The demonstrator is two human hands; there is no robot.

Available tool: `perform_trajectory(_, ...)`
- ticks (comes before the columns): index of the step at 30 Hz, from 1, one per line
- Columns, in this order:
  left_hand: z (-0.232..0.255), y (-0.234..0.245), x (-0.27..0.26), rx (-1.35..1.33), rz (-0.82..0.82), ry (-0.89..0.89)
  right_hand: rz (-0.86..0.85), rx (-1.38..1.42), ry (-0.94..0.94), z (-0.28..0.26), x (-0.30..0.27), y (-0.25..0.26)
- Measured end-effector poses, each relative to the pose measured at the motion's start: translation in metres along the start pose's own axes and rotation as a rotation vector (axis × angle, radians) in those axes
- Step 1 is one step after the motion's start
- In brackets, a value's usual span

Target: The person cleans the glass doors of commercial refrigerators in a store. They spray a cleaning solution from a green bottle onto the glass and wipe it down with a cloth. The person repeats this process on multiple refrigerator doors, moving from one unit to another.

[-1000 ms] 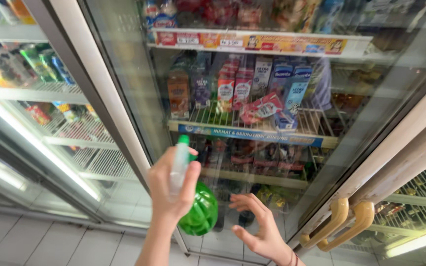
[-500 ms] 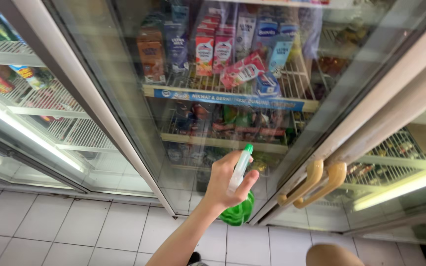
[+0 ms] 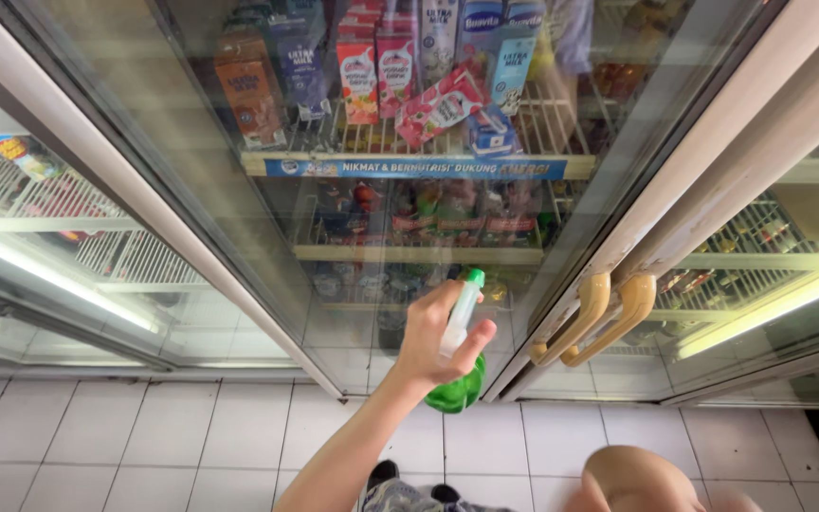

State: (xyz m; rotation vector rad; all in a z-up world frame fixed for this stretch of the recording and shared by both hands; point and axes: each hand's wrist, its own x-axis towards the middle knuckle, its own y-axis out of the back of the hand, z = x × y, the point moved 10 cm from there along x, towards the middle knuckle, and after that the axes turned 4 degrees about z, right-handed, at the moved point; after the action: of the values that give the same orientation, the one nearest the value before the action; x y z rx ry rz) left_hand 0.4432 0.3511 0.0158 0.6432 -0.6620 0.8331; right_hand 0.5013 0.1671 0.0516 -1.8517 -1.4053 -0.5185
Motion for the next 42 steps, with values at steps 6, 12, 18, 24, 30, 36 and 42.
perform_trajectory(6,-0.027,0.055,-0.026,0.09,0.109,0.176,0.022,-0.062,-0.199,0.079,-0.002,0.024)
perform_trajectory(12,-0.052,0.123,-0.08,0.31,0.308,0.282,-0.048,-0.38,-0.618,0.205,-0.051,0.053)
perform_trajectory(18,-0.081,0.111,-0.129,0.283,0.286,0.409,-0.35,-0.662,-0.635,0.265,-0.078,0.028)
perform_trajectory(24,-0.079,0.052,-0.159,0.101,0.164,0.425,-0.642,-0.575,-0.609,0.312,-0.14,0.017)
perform_trajectory(30,-0.06,0.061,-0.193,0.133,0.196,0.547,-0.854,-0.486,-0.746,0.333,-0.198,0.005)
perform_trajectory(36,0.026,0.128,-0.242,0.396,0.407,0.452,-0.941,-0.082,-0.838,0.334,-0.224,-0.092)
perform_trajectory(42,0.184,0.194,-0.282,0.62,0.686,0.499,-1.027,0.102,-0.821,0.318,-0.238,-0.207)
